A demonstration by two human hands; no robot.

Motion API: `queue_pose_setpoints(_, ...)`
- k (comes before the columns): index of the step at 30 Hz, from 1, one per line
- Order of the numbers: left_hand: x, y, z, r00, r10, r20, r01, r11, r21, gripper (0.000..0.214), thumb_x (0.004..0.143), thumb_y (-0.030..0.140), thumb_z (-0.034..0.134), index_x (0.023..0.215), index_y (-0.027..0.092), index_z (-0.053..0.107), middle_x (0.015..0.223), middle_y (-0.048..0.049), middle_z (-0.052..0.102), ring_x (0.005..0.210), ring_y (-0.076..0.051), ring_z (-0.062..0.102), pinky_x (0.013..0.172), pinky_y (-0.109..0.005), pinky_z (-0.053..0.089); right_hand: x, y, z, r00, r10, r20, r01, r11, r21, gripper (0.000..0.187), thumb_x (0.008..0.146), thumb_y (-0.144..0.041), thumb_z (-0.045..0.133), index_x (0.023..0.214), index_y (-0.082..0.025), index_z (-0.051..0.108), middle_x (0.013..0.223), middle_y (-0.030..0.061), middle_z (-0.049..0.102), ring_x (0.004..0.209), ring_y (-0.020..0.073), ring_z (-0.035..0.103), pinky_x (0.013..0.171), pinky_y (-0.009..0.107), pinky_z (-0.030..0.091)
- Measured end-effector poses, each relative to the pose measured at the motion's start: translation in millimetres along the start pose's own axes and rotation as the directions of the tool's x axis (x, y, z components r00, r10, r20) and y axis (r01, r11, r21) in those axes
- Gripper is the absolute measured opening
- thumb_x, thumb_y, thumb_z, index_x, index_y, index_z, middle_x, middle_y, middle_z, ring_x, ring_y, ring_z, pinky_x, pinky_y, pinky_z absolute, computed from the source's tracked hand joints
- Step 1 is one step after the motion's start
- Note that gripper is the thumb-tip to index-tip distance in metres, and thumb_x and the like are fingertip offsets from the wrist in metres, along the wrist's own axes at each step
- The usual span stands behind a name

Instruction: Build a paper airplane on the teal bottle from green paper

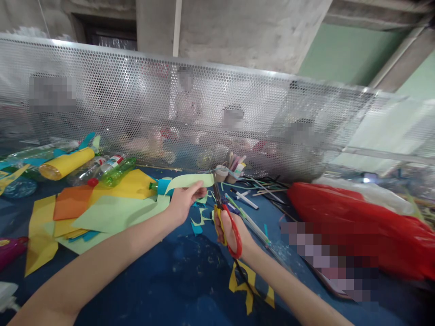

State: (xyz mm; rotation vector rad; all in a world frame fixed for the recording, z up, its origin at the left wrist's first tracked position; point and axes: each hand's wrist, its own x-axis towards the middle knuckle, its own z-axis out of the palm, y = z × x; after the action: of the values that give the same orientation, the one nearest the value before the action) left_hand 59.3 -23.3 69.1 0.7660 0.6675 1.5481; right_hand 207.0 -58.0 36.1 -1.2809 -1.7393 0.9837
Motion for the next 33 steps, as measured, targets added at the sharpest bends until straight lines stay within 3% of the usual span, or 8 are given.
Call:
queue_pose_setpoints(14, 9.3, 2.1, -8.1, 0.995, 0.096, 0.011, -0.096, 0.990, 0.108, 0.021, 0.057, 0.029, 0.073, 0.052, 0.014, 0.060, 0.049, 0.0006, 0.055, 0.052, -0.010, 0.051, 0.058, -0.025, 0.041, -1.7, 0.6, -0.6, 1.000, -0.024, 0.017, 0.025, 0.999, -0.034, 0.049, 0.081, -0.068, 0.028, 0.062, -0.023, 0.034, 0.045, -0.0055, 0.036, 0.033, 0.0089, 0.038, 0.032, 0.022, 0.036)
queue_pose_setpoints(33, 18.8, 3.5, -14.5, 0.988, 0.156, 0.007, -0.155, 0.969, 0.192, 0.020, 0.059, 0.030, 0.072, 0.058, 0.014, 0.060, 0.057, -0.0007, 0.059, 0.057, -0.012, 0.058, 0.063, -0.026, 0.047, -2.4, 0.7, -1.8, 0.999, -0.041, 0.013, 0.043, 0.992, -0.117, 0.048, 0.085, -0.063, 0.029, 0.060, -0.022, 0.033, 0.043, -0.0049, 0.038, 0.036, 0.0087, 0.036, 0.035, 0.022, 0.031)
